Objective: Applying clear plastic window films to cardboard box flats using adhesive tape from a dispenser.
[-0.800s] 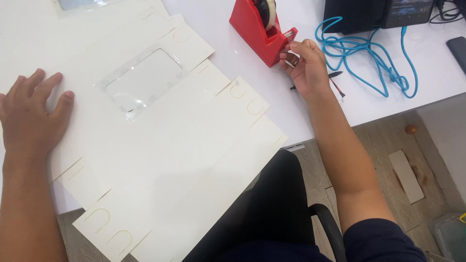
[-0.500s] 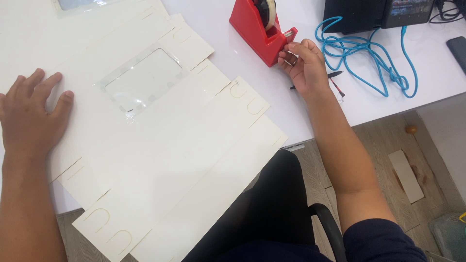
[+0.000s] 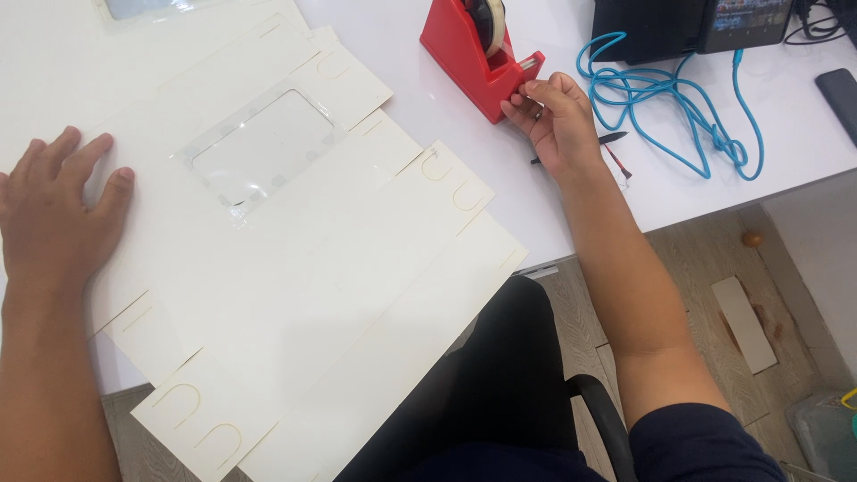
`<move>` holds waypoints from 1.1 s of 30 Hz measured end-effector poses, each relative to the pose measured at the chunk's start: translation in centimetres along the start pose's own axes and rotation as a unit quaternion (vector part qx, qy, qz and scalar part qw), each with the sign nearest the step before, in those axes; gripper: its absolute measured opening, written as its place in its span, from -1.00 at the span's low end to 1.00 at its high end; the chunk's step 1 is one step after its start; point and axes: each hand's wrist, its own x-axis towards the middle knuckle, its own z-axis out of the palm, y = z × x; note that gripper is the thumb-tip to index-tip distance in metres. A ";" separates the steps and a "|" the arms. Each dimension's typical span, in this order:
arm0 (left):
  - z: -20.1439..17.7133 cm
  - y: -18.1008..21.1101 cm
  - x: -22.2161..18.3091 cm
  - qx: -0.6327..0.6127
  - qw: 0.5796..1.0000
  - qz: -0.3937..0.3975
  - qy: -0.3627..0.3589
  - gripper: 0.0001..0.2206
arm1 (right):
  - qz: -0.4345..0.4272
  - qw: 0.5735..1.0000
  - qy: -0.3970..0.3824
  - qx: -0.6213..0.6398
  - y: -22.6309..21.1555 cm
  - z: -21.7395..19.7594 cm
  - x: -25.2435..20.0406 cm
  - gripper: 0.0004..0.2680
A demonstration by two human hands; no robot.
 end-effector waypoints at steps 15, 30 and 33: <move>-0.1 -0.3 -0.1 0.009 1.000 0.000 -0.005 -0.53 | 0.000 1.000 -0.011 0.017 0.3 -0.1 0.2 -0.80; -1.0 1.5 0.4 -0.037 0.994 -0.082 -0.065 -0.53 | -0.039 0.998 0.003 -0.058 1.6 0.7 -0.6 -0.79; -1.2 1.7 0.3 -0.042 0.992 -0.089 -0.073 -0.52 | -0.030 0.997 0.027 -0.069 1.9 0.8 -0.5 -0.79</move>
